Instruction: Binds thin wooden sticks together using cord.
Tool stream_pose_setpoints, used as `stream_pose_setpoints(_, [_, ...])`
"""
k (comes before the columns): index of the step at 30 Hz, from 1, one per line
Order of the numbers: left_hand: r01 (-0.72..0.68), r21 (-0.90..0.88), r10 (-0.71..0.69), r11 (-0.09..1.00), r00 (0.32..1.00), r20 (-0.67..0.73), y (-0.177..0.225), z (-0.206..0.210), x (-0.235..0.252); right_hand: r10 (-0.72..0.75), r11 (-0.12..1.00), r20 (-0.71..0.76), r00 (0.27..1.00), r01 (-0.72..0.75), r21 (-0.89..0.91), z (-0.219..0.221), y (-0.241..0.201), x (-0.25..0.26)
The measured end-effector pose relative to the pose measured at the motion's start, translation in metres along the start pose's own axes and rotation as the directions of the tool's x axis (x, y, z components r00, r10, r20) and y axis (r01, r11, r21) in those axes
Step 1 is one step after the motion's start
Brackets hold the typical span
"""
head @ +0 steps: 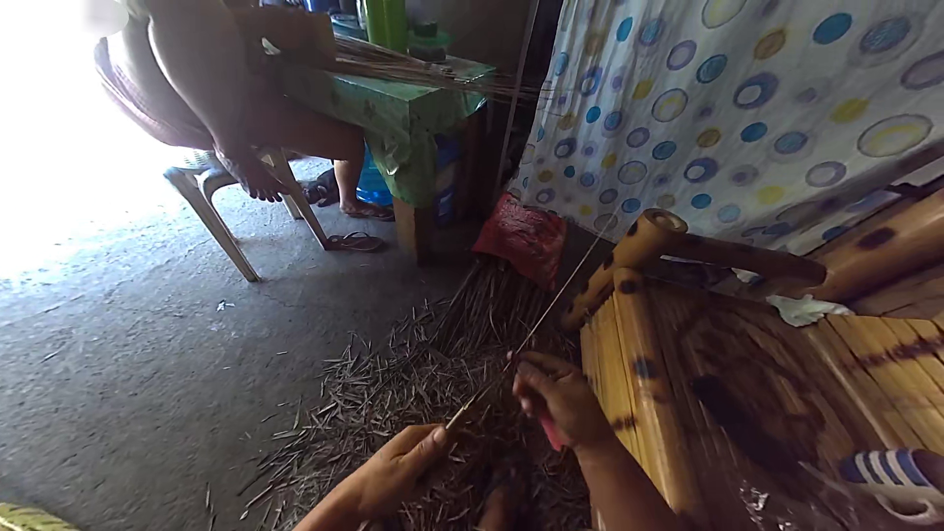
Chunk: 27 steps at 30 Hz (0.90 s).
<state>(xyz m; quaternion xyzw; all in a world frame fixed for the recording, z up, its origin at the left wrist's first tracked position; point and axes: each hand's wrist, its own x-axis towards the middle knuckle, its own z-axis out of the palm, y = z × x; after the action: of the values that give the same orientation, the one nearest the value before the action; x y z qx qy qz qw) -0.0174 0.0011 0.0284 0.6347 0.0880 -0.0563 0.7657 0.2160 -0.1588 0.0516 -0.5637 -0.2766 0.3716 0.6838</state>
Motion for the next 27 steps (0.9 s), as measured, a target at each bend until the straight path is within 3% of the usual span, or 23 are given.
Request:
stream_pose_setpoints(2, [0.046,0.048,-0.046,0.998,0.999,0.006,0.001,0.000,0.001,-0.001,0.999,-0.054,0.999,0.003,0.044,-0.007,-0.003,0.005])
stream_pose_setpoints(6, [0.084,0.128,-0.087,0.988,0.996,0.015,0.001,-0.008,0.004,0.077,0.996,0.025,0.997,-0.078,0.033,0.006,0.003,-0.006])
stream_pose_setpoints(11, [0.081,0.131,-0.088,0.988,0.995,0.047,0.003,-0.012,0.002,-0.007,0.994,-0.206,0.979,0.029,0.107,-0.017,-0.015,0.015])
stream_pose_setpoints(15, [0.075,0.103,-0.079,0.992,0.996,0.033,0.006,-0.012,0.005,0.103,0.993,0.008,0.995,-0.103,0.063,0.003,0.000,-0.003])
stream_pose_setpoints(20, [0.037,0.177,-0.033,0.984,0.999,-0.023,0.002,-0.017,0.007,-0.019,0.995,-0.154,0.988,0.035,0.098,-0.010,-0.013,0.014])
stream_pose_setpoints(24, [0.031,0.246,0.001,0.969,0.992,-0.126,0.004,-0.014,0.011,0.133,0.990,0.059,0.989,-0.136,0.035,0.011,0.002,-0.007])
stream_pose_setpoints(27, [0.009,0.260,0.035,0.965,0.986,-0.166,0.004,-0.011,0.008,0.069,0.995,-0.021,0.997,-0.067,0.070,0.010,0.001,0.002])
